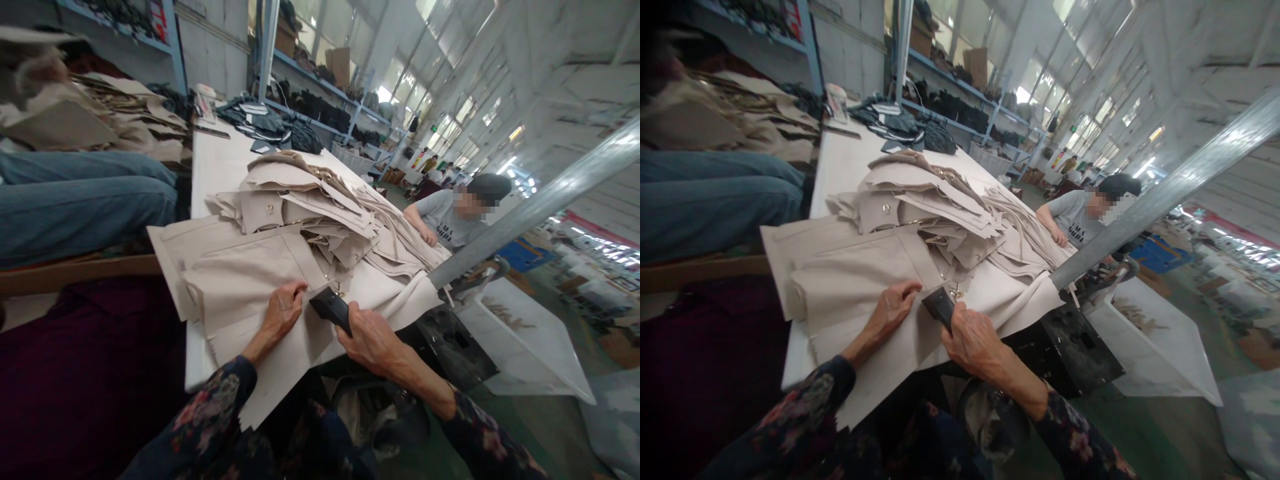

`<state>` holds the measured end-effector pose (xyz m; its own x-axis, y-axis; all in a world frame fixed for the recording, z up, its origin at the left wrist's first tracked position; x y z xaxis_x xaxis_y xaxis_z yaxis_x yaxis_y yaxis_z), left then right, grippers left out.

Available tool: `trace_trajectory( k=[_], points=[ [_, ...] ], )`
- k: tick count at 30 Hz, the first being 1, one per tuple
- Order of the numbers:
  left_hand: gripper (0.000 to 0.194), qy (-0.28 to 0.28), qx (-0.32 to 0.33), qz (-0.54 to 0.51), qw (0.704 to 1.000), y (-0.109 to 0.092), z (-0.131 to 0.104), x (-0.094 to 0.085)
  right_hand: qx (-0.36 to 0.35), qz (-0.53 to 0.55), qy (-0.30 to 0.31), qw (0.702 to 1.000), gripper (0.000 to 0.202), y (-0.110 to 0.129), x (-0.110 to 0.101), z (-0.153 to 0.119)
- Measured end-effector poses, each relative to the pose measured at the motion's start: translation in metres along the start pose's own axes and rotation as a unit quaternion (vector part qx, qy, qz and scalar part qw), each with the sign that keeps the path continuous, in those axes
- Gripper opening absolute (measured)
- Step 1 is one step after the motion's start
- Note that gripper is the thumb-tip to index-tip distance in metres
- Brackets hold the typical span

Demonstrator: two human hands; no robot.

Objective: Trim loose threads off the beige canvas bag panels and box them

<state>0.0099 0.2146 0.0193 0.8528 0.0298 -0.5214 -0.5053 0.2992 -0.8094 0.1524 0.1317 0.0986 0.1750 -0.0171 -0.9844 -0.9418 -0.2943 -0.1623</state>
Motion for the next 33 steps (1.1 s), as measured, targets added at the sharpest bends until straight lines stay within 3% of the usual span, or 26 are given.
trace_trajectory(
  k=[5, 7, 10, 13, 16, 18, 20, 22, 26, 29, 33],
  points=[
    [0.025, 0.002, 0.029, 0.039, 0.999, -0.004, -0.010, 0.004, -0.067, -0.002, -0.011, 0.998, 0.027, -0.020, 0.012, -0.049],
    [0.027, 0.006, 0.054, 0.101, 0.993, -0.008, -0.018, 0.005, -0.029, 0.021, -0.026, 0.999, 0.024, -0.029, 0.007, -0.060],
    [0.031, 0.050, 0.079, 0.251, 0.963, -0.012, -0.027, 0.004, 0.085, 0.078, -0.045, 0.992, 0.015, -0.043, -0.008, -0.068],
    [0.022, 0.087, 0.083, 0.320, 0.940, -0.024, -0.024, -0.013, 0.126, 0.118, -0.065, 0.983, 0.014, -0.049, -0.023, -0.072],
    [0.025, 0.042, 0.111, 0.371, 0.921, -0.054, -0.016, -0.043, 0.134, 0.172, -0.081, 0.973, 0.016, -0.055, -0.031, -0.079],
    [0.028, 0.006, 0.166, 0.421, 0.892, -0.075, -0.017, -0.050, 0.136, 0.203, -0.093, 0.965, 0.016, -0.059, -0.033, -0.087],
    [0.027, 0.010, 0.230, 0.454, 0.861, -0.085, -0.027, -0.038, 0.135, 0.215, -0.100, 0.962, 0.016, -0.061, -0.034, -0.094],
    [0.025, 0.046, 0.268, 0.458, 0.847, -0.080, -0.041, -0.013, 0.136, 0.214, -0.104, 0.962, 0.015, -0.061, -0.033, -0.101],
    [0.025, 0.038, 0.237, 0.464, 0.853, -0.059, -0.068, 0.028, 0.129, 0.182, -0.104, 0.969, 0.014, -0.054, -0.027, -0.107],
    [0.028, 0.011, 0.196, 0.471, 0.860, -0.051, -0.082, 0.040, 0.123, 0.147, -0.091, 0.977, 0.015, -0.044, -0.019, -0.100],
    [0.029, -0.001, 0.182, 0.468, 0.865, -0.050, -0.094, 0.042, 0.095, 0.127, -0.071, 0.985, 0.016, -0.025, -0.010, -0.081]
  ],
)
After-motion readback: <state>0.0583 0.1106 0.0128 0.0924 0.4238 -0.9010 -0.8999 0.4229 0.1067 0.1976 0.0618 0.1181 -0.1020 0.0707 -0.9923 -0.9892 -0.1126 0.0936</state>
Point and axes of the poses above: each hand's wrist, its own z-axis towards the middle knuckle, its own x-axis out of the palm, y = z × x, the point moved 6 cm from there along z, towards the middle knuckle, and after that the axes turned 2 degrees about x, right-handed, at the moved point
